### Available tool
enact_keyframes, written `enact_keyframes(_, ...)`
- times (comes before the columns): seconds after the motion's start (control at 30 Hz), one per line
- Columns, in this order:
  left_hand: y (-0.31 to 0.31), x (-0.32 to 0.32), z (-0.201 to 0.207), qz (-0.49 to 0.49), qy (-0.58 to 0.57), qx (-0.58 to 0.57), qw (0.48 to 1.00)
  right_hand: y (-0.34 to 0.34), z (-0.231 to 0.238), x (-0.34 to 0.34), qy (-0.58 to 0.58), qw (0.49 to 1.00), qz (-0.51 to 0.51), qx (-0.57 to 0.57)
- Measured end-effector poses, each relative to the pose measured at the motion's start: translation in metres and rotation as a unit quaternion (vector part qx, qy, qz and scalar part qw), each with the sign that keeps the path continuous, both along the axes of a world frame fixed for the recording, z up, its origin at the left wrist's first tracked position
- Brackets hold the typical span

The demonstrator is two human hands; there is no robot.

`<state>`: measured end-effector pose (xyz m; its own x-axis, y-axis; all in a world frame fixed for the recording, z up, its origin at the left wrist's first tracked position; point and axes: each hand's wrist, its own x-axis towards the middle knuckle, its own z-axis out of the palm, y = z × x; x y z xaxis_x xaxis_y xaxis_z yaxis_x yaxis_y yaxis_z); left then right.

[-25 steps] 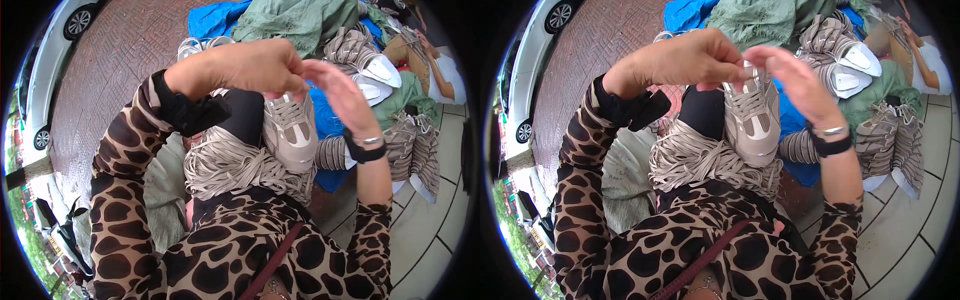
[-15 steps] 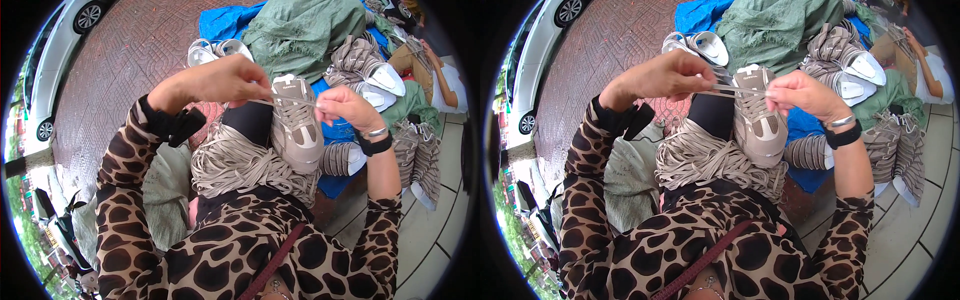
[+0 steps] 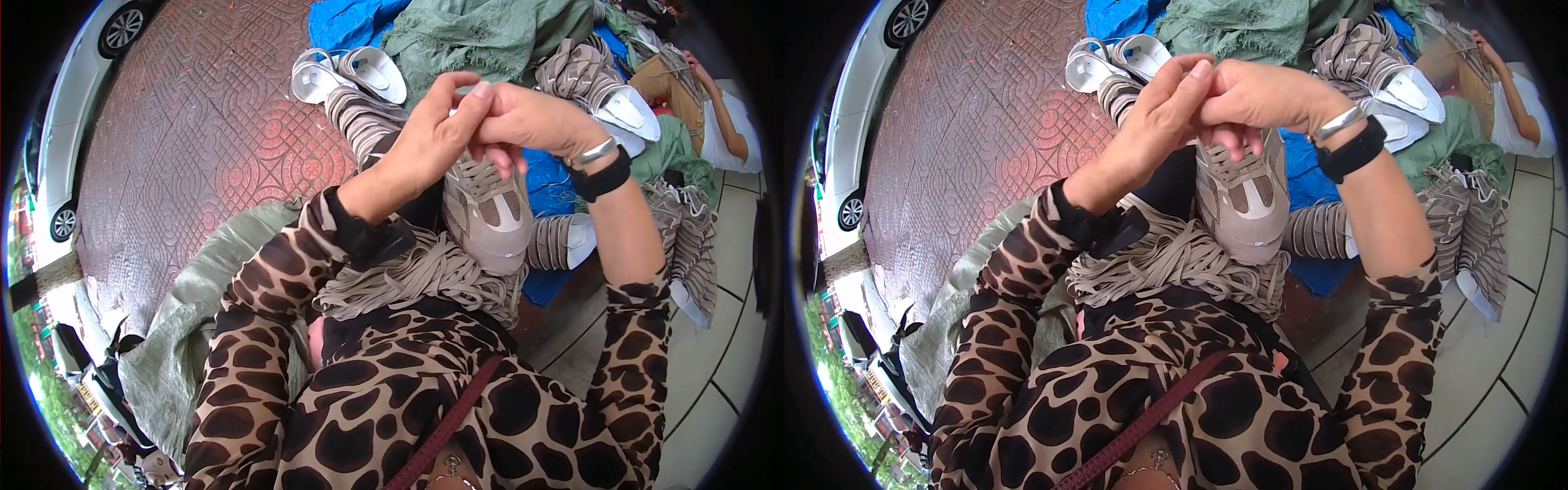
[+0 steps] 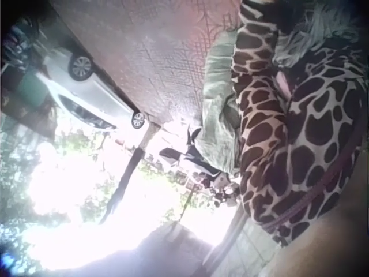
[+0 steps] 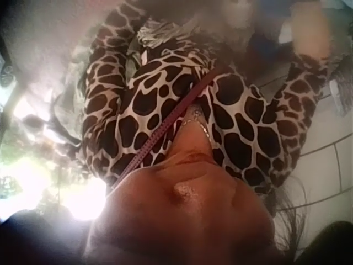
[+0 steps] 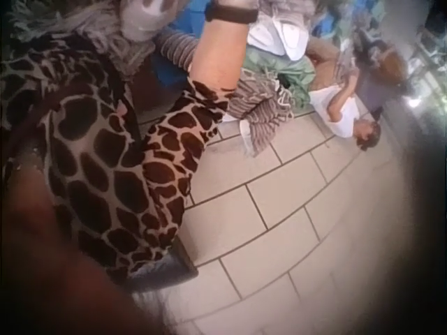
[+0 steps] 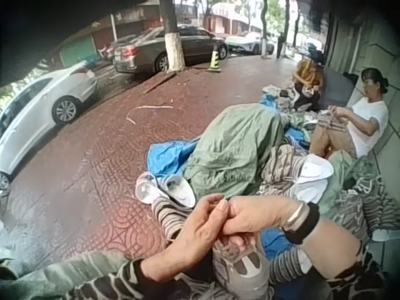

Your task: Lacing several pairs of manufactured shoes while working in an outdoor assembly area.

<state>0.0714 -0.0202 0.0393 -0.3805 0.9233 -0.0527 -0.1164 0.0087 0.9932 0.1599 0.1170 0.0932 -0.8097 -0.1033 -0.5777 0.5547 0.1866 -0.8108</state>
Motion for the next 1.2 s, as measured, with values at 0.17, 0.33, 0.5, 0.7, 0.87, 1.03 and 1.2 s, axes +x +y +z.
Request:
enact_keyframes(0.17, -0.004, -0.015, -0.020, -0.056, -0.020, -0.100, 0.993, 0.018, -0.021, 0.013, -0.047, 0.998, -0.029, -0.009)
enact_keyframes(0.33, -0.004, -0.015, -0.046, -0.063, 0.014, -0.113, 0.992, 0.018, -0.051, 0.031, -0.033, 0.988, -0.138, -0.067)
enact_keyframes(0.5, -0.011, 0.000, -0.058, -0.015, 0.272, -0.157, 0.949, -0.007, -0.064, 0.060, -0.083, 0.948, -0.307, 0.009)
enact_keyframes(0.7, -0.007, 0.005, -0.060, -0.006, 0.326, -0.208, 0.922, -0.038, -0.065, 0.070, -0.016, 0.922, -0.376, -0.087)
enact_keyframes(0.87, 0.006, 0.005, -0.055, -0.032, 0.343, -0.242, 0.907, -0.035, -0.088, 0.078, 0.045, 0.852, -0.447, -0.270)
enact_keyframes(1.03, 0.010, -0.007, -0.063, -0.087, 0.052, -0.206, 0.973, -0.037, -0.094, 0.088, 0.064, 0.840, -0.458, -0.284)
enact_keyframes(1.2, 0.006, -0.004, -0.073, -0.071, -0.005, -0.171, 0.983, -0.036, -0.090, 0.089, 0.072, 0.854, -0.439, -0.270)
